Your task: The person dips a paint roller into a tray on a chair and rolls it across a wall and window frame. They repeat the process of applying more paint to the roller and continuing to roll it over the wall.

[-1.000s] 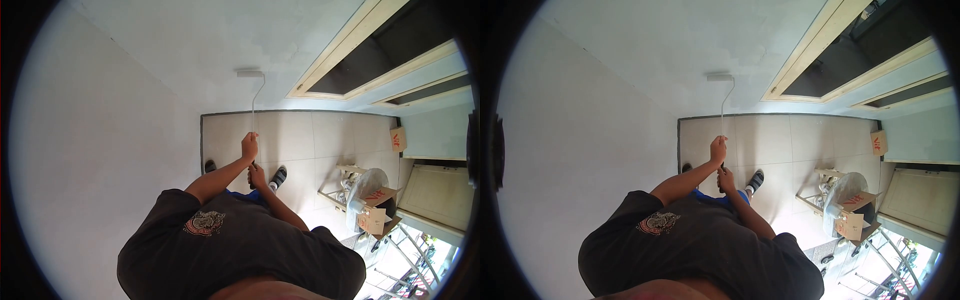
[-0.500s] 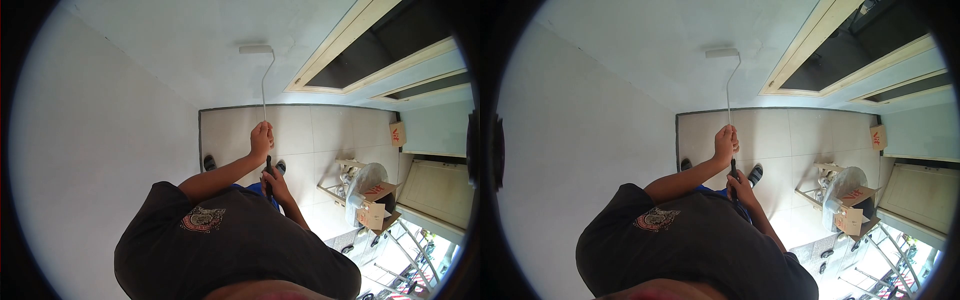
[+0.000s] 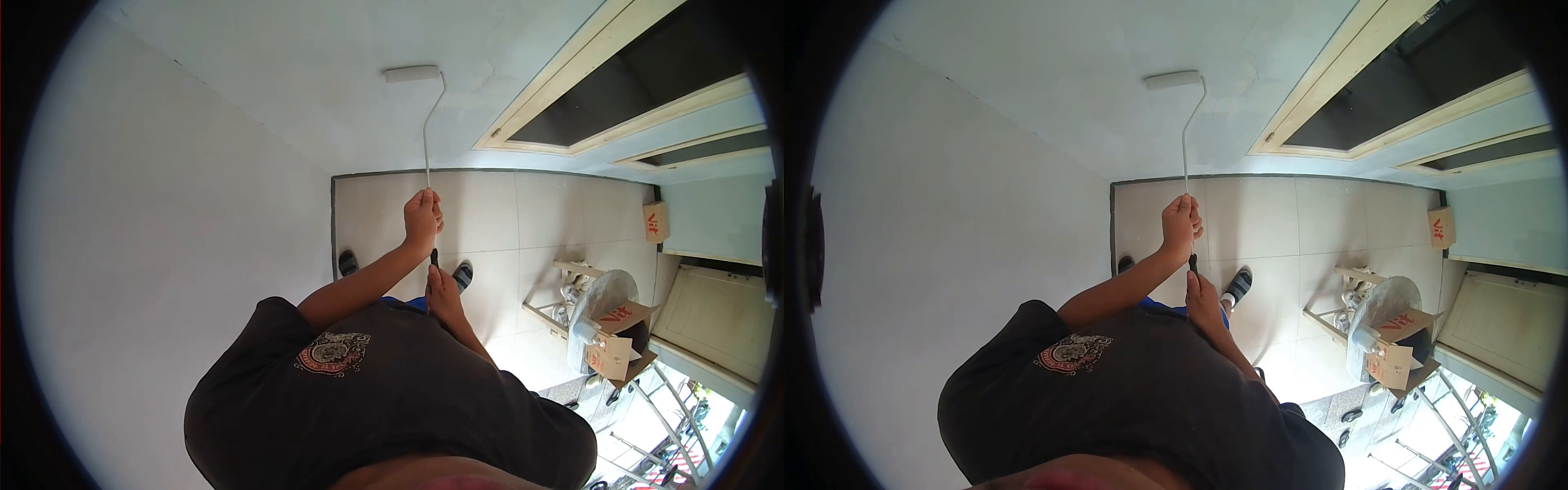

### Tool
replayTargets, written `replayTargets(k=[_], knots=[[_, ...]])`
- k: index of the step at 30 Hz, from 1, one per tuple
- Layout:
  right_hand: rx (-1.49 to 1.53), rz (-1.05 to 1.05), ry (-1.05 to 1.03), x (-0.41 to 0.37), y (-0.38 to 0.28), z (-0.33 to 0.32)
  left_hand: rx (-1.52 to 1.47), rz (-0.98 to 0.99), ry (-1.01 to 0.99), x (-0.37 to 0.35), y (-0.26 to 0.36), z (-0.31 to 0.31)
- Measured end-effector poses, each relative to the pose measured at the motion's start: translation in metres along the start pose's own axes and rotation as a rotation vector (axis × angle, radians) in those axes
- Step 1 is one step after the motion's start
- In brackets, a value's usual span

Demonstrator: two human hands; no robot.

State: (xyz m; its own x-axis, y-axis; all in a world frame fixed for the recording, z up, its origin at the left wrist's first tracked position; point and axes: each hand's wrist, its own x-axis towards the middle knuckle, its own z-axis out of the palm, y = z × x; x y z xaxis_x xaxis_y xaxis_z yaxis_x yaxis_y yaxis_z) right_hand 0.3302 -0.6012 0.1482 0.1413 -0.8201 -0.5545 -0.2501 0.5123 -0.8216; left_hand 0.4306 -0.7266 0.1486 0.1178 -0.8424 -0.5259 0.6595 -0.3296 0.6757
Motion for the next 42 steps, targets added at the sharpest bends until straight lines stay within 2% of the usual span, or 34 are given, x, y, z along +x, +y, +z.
replayTargets(k=[5, 15, 17, 21, 23, 26, 33, 42], knots=[[0.045, 0.084, -0.037, -0.011, -0.019, -0.005, -0.026, -0.014, -0.074, -0.004, 0.002, 0.001], [0.225, 0.091, -0.133, -0.026, -0.036, -0.012, -0.034, -0.078, -0.037, -0.007, 0.01, 0.007], [0.263, 0.193, -0.161, -0.032, -0.056, -0.018, -0.092, -0.088, -0.066, -0.01, 0.018, 0.016], [0.152, 0.186, -0.105, -0.018, -0.037, -0.011, -0.081, -0.105, -0.046, 0.0, 0.008, 0.01], [0.159, 0.103, -0.078, -0.007, -0.015, 0.001, -0.042, -0.075, -0.04, 0.006, 0.001, 0.0], [0.172, 0.149, -0.082, 0.006, 0.003, 0.004, -0.032, -0.105, -0.033, 0.015, -0.008, -0.009], [0.173, 0.096, -0.101, -0.018, -0.03, -0.011, -0.205, -0.144, -0.143, 0.01, 0.002, -0.001], [0.114, 0.105, 0.047, 0.011, 0.013, 0.014, -0.078, -0.105, -0.101, 0.026, -0.017, -0.019]])
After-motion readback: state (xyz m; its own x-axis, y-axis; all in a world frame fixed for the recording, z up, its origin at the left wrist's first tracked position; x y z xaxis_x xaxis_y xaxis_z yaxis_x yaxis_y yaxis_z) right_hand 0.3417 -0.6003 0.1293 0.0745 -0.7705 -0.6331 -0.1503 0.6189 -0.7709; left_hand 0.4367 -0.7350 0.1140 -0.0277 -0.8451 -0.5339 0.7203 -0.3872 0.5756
